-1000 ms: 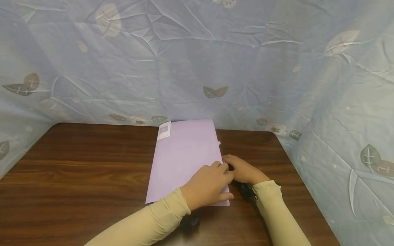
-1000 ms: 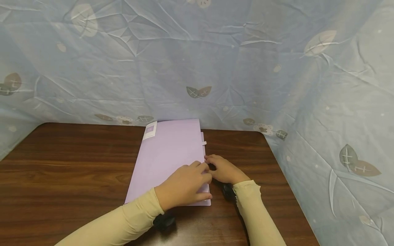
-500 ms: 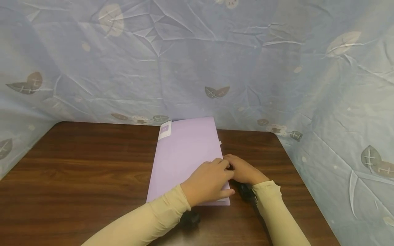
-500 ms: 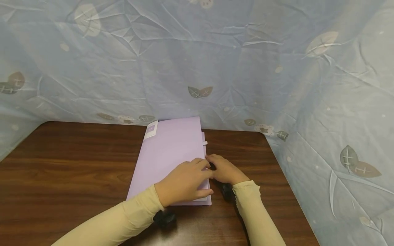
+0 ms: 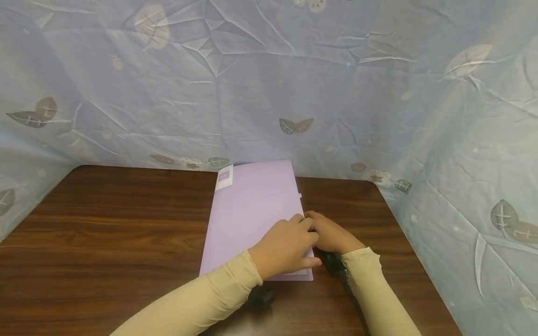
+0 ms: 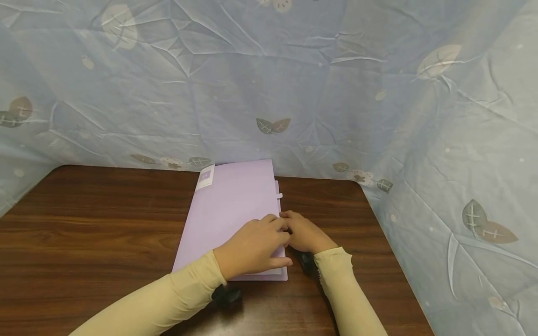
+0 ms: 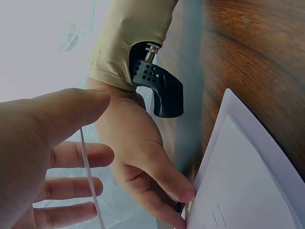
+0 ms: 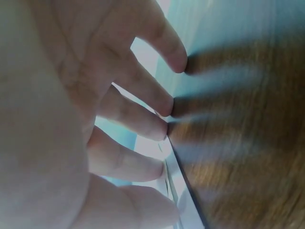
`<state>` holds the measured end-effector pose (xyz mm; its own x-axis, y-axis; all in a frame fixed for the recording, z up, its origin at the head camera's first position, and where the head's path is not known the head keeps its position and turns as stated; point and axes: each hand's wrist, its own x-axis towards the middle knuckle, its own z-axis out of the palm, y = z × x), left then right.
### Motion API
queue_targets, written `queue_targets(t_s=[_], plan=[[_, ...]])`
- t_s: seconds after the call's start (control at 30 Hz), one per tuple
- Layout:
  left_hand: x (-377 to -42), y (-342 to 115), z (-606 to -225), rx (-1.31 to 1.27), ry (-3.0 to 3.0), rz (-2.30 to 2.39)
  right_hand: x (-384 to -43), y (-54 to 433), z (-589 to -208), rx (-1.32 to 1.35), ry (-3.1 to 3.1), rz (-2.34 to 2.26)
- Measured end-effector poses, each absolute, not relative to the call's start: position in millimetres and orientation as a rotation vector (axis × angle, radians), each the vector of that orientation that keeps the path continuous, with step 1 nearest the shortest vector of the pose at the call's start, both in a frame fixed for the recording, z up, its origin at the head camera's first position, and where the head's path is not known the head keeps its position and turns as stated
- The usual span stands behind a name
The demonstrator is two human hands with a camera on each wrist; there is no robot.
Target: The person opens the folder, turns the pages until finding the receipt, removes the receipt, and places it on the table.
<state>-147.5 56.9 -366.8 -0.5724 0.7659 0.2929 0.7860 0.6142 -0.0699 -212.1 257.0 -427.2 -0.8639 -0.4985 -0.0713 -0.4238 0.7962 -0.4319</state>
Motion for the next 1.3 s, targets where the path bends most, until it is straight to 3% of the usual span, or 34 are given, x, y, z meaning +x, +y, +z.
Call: queue_targets(t_s=[1.3], plan=[[-139.9,-7.3,-317.0,-1.27,-2.265,-0.345,-210.1,259.7,-426.6,-0.723,2.741,-0.618]])
